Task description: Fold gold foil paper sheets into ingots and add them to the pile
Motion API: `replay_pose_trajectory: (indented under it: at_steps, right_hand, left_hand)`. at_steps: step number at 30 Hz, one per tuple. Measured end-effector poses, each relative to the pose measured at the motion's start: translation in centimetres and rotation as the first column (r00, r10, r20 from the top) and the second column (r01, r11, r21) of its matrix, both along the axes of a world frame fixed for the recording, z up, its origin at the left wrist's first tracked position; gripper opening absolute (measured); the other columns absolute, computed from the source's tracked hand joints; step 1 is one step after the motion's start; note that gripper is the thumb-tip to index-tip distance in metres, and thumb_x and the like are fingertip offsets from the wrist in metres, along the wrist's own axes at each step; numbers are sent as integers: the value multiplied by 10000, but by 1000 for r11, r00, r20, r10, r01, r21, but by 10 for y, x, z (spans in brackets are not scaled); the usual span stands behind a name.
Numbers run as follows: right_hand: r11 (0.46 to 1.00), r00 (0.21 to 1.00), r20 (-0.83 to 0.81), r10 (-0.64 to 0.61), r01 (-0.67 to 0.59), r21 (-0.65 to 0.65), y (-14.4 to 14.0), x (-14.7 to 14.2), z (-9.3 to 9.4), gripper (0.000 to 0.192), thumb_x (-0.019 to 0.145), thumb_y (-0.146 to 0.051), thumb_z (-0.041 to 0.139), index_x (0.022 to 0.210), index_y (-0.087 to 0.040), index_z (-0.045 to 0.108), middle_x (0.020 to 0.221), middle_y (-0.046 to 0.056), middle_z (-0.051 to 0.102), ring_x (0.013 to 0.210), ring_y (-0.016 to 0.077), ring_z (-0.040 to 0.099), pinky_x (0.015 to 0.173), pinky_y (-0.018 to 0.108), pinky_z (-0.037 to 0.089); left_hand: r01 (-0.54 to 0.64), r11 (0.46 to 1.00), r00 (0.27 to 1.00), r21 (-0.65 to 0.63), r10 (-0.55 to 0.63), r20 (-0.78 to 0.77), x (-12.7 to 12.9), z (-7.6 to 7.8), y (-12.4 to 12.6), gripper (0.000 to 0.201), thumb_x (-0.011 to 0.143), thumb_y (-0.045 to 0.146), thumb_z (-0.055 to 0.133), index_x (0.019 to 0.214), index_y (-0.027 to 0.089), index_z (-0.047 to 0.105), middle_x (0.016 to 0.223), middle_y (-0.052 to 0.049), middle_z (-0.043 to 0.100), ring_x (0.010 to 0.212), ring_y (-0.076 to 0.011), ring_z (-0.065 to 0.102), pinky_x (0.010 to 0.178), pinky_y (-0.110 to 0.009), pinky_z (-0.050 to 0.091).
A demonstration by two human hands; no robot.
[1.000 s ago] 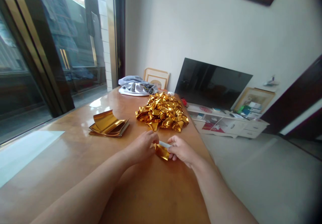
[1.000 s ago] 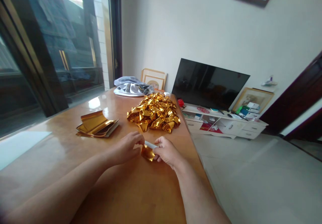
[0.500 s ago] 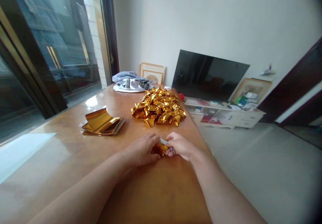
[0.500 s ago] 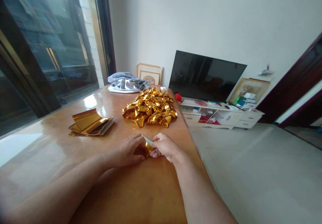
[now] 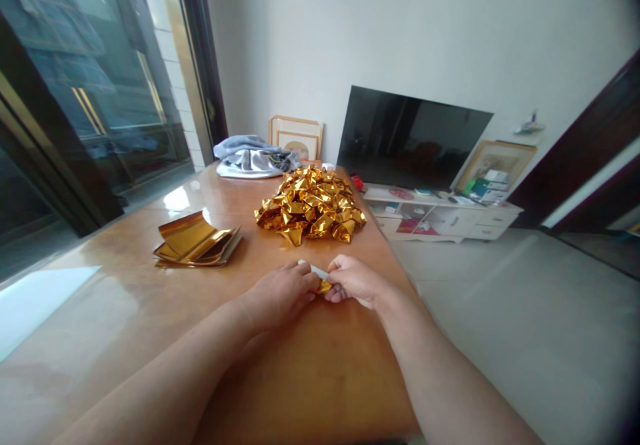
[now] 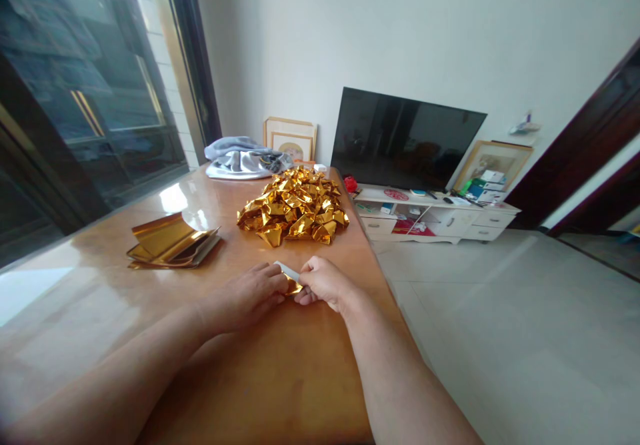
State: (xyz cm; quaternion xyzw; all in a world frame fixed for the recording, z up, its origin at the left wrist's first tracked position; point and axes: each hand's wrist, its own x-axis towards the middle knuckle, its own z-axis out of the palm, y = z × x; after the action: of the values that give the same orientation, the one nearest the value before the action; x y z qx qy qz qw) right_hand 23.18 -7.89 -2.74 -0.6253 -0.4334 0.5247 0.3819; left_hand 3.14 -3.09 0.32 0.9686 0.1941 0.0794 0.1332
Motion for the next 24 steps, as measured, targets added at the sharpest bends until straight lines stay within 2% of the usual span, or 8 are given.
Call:
replay_pose_trajectory:
  at_steps: [4,7,9,12,14,17,24]
  right_hand:
    - [998,978,198,60,-60,-7,-4,6,7,74,849,-250,571,882,-185,562,687,36,677,573,146,622,510,223,457]
    - [979,910,412,49,-125,159,-7,14,10,43,785,-201,596,822,-182,606,732,9,661,642,126,580,535,200,393]
    - [946,866,491,99,-235,225,-8,17,10,73,754,-163,600,816,-182,634,783,-4,663,710,129,578,587,202,396]
    - [911,822,509,255,-380,157,-8,20,8,140,726,-126,606,844,-186,652,776,-22,652,704,128,570,603,206,390]
    - [909,808,508,298,-403,109,-8,21,6,138,715,-143,647,846,-185,652,748,-30,639,669,124,556,582,207,374]
    - [911,814,491,310,-403,93,-7,22,5,127,729,-199,696,848,-180,656,745,-27,645,660,127,557,586,213,382]
    - [914,813,512,278,-387,118,-4,24,4,99,799,-238,662,859,-169,701,783,-8,678,700,137,568,644,227,413]
  left_hand:
    - [-8,1000,1000,9,9,-9,2,0,0,182,954,242,486,1016,234,656,1025,-72,601,984,-223,560,861,-325,458]
    - [-10,1000,1000,6,10,-8,3,-1,-1,191,960,256,483,1015,228,663,1028,-80,607,981,-229,564,858,-331,458]
    - [-2,1000,1000,16,3,-20,4,0,-1,203,967,268,474,1018,220,664,1026,-84,610,975,-232,565,853,-337,458]
    - [4,999,999,38,-3,-38,5,1,-2,212,969,270,470,1024,218,668,1012,-83,615,971,-232,562,858,-344,450]
    - [-6,999,999,52,9,-43,6,0,-2,222,970,273,466,1014,220,677,991,-81,616,953,-230,562,858,-352,442]
    - [-27,997,999,66,29,-27,6,-2,-1,232,965,283,469,989,222,692,965,-82,617,922,-233,566,854,-370,431]
    - [-96,995,994,24,94,60,6,-13,5,193,913,262,517,962,240,703,960,-68,640,939,-227,585,861,-346,427]
